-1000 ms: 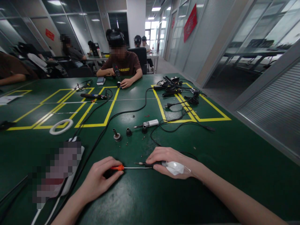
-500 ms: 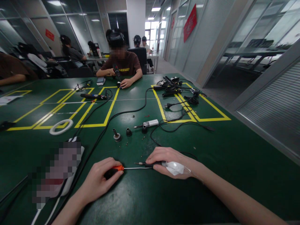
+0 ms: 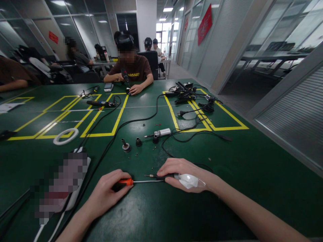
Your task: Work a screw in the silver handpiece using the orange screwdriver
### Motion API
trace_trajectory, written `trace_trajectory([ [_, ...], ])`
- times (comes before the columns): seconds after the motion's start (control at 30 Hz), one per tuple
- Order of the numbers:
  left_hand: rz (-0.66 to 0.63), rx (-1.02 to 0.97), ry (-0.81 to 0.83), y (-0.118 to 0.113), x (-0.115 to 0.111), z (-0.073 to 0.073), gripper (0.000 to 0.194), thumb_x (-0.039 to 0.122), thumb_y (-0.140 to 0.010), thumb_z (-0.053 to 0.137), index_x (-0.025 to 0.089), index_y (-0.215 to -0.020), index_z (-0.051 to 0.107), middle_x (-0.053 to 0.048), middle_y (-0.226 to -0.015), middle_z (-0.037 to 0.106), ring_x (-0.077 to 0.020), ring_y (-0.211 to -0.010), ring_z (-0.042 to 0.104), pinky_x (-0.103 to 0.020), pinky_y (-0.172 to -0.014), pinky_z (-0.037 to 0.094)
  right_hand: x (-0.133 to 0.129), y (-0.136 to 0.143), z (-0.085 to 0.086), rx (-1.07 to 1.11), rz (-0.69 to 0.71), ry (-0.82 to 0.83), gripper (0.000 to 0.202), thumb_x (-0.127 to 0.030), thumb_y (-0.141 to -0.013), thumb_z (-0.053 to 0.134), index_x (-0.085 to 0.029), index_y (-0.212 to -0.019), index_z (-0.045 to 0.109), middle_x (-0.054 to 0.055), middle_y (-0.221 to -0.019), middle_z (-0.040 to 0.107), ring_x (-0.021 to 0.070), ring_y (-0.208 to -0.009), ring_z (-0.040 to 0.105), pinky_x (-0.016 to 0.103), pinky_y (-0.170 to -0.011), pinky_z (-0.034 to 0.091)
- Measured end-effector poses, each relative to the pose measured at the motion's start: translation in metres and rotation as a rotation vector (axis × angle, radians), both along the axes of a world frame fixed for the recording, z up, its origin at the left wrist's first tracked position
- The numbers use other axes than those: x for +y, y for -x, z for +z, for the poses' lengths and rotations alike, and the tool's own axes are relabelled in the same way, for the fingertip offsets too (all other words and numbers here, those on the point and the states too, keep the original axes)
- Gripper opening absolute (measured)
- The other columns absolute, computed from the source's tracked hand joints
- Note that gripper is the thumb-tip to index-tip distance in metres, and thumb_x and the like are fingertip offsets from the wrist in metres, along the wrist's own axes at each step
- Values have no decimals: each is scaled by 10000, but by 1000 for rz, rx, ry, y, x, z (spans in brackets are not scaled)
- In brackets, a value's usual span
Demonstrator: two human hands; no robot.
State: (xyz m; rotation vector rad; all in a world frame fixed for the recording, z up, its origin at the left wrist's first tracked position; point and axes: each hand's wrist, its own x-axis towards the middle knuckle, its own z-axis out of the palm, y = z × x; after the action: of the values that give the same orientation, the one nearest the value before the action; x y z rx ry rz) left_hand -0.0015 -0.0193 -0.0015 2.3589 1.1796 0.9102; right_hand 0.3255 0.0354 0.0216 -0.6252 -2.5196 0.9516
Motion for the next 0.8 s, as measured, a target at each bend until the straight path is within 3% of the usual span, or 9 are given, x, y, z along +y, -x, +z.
trace_trajectory([
  [0.8, -18, 50, 22, 1, 1, 0, 155, 311, -1008, 677, 217, -1011, 801, -29, -840, 753, -144, -707, 724, -195, -663, 555, -1, 0, 2, 9, 0, -7, 262, -208, -1003, 593, -142, -1183, 771, 128, -1178, 808, 229, -1063, 735, 393, -962, 583],
])
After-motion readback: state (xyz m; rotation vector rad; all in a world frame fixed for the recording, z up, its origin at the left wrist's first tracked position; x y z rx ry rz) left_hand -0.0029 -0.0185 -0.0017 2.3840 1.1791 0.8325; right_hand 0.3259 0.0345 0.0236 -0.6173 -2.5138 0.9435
